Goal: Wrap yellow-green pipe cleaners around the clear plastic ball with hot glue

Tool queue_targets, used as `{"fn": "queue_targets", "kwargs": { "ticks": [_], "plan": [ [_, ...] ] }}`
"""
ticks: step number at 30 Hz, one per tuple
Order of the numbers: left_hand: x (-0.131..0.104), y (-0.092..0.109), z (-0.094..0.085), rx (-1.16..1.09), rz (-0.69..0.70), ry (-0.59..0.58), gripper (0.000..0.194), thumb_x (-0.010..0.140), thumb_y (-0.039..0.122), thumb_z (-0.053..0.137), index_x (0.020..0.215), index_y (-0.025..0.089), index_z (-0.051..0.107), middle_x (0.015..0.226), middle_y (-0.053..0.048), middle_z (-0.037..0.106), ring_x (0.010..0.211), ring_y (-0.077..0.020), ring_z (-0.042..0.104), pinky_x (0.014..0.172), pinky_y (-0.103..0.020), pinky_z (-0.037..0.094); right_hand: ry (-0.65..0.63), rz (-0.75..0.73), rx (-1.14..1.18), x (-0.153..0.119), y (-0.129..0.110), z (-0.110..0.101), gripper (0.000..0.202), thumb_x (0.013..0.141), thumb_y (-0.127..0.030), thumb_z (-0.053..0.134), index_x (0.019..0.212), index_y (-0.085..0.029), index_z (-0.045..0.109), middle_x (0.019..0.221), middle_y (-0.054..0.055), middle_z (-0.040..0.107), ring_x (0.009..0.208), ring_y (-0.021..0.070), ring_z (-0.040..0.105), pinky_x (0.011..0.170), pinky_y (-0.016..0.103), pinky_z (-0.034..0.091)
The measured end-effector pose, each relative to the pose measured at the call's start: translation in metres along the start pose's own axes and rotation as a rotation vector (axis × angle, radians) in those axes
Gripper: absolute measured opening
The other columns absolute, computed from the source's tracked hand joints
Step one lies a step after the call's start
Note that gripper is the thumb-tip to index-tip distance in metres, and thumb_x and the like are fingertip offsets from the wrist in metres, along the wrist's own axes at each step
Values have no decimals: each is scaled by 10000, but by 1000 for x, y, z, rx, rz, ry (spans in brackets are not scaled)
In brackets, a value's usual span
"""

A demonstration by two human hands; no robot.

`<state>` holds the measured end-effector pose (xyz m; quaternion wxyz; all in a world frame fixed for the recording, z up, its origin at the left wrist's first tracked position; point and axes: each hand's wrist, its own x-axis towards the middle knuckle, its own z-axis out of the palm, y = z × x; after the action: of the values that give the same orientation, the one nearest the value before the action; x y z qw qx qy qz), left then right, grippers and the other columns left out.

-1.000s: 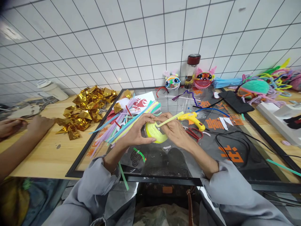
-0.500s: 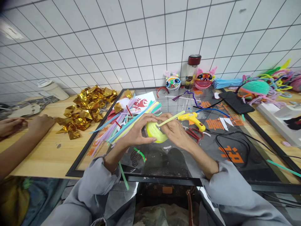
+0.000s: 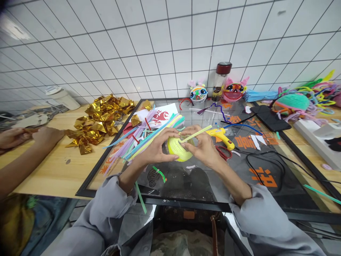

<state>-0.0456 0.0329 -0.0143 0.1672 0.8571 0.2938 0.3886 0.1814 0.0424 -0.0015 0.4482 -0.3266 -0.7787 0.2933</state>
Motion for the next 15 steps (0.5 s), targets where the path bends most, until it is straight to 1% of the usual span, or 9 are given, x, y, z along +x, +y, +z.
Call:
{"fn": "queue_targets", "kwargs": {
  "ticks": [2, 5, 8, 10, 15],
  "plan": [
    [0, 0, 0, -7, -1, -1, 624, 744, 432, 845, 1261, 199, 584, 1297, -156, 625, 1300, -331, 584, 1113, -555, 476, 24, -32, 44, 2, -4, 1, 230, 846, -441, 756, 905, -220, 785, 992, 85, 743, 989, 250, 688, 907, 417, 544],
    [1, 0, 2, -27, -1, 13, 638, 738, 430, 849, 1269, 190, 589, 1295, -159, 626, 1300, -333, 582, 1119, -557, 472, 46, -33, 62, 6, -10, 5, 331, 867, -536, 715, 764, -226, 766, 842, 68, 747, 830, 231, 686, 784, 396, 551],
    [1, 1, 2, -40, -28, 6, 632, 741, 427, 845, 1269, 187, 591, 1317, -165, 615, 1308, -336, 574, 1129, -562, 464, 68, -35, 32, 12, -14, 8, 394, 870, -585, 691, 744, -219, 759, 793, 63, 744, 769, 220, 671, 730, 375, 531],
    [1, 2, 3, -45, -49, -2, 628, 738, 435, 844, 1255, 180, 595, 1320, -169, 611, 1306, -338, 574, 1126, -559, 470, 75, -49, 12, 16, -16, 10, 408, 873, -589, 685, 739, -210, 754, 772, 63, 739, 751, 216, 666, 715, 363, 516],
    [1, 2, 2, -38, -71, -9, 642, 732, 452, 841, 1255, 171, 594, 1326, -167, 606, 1318, -344, 566, 1136, -550, 470, 64, -12, -5, 26, -17, 12, 376, 851, -516, 724, 664, -189, 716, 746, 66, 726, 702, 197, 648, 675, 333, 496]
  ]
}}
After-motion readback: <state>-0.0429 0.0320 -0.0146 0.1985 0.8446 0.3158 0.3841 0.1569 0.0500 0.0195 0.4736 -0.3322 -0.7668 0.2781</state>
